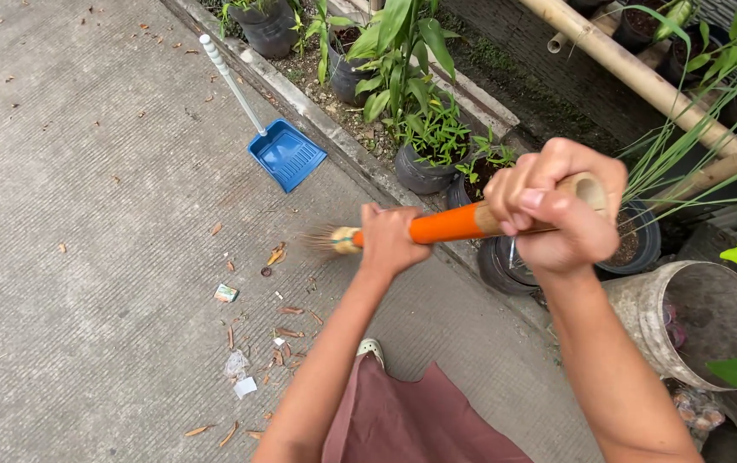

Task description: Sweeping debris and leaves on an outdoor concrete floor using a broom and a dustpan.

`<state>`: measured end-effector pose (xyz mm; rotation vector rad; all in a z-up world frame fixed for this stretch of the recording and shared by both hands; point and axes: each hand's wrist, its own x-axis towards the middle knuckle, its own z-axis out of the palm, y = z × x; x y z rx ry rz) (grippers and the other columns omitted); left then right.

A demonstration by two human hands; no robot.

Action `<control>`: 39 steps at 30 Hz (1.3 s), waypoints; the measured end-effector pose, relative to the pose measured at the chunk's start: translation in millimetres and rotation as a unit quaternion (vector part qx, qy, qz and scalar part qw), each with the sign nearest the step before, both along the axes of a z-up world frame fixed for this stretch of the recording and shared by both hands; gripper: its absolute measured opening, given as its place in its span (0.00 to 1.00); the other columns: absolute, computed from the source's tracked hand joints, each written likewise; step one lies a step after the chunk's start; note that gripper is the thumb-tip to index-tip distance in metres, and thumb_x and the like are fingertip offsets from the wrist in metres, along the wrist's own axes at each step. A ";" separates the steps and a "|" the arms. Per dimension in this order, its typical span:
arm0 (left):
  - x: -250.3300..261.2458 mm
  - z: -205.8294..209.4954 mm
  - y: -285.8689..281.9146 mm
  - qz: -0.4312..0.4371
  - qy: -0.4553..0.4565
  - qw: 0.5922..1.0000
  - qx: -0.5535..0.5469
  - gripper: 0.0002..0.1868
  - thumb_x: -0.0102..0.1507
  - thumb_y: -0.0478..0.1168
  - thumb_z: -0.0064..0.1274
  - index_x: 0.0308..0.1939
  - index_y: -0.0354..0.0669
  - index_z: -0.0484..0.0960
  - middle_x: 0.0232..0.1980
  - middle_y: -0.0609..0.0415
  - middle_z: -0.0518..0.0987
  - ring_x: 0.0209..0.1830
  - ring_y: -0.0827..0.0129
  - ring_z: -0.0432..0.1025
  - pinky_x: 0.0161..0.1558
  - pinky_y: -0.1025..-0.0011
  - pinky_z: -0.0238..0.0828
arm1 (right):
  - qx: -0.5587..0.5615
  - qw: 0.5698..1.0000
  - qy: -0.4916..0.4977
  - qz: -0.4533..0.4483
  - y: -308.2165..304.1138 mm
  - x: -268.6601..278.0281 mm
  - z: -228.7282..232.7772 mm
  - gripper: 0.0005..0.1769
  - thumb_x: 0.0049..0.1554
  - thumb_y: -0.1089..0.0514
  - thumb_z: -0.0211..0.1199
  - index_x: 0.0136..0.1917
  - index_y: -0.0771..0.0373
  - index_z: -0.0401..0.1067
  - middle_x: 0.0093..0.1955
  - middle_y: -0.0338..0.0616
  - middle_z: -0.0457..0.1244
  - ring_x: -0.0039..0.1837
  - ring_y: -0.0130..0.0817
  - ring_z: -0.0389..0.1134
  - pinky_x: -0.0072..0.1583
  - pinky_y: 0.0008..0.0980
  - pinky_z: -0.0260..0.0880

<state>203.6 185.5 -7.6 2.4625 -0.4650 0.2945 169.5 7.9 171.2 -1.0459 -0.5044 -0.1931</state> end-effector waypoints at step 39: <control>23.7 -51.6 21.9 -0.012 0.027 1.000 -0.005 0.14 0.40 0.51 0.66 0.28 0.58 0.85 0.29 0.58 0.83 0.28 0.61 0.72 0.48 0.58 0.52 | -0.102 0.989 -0.100 -0.030 61.7 -1.0 -59.3 0.11 0.53 0.66 0.60 0.33 0.65 0.61 0.32 0.40 0.58 0.32 0.28 0.62 0.40 0.29 0.64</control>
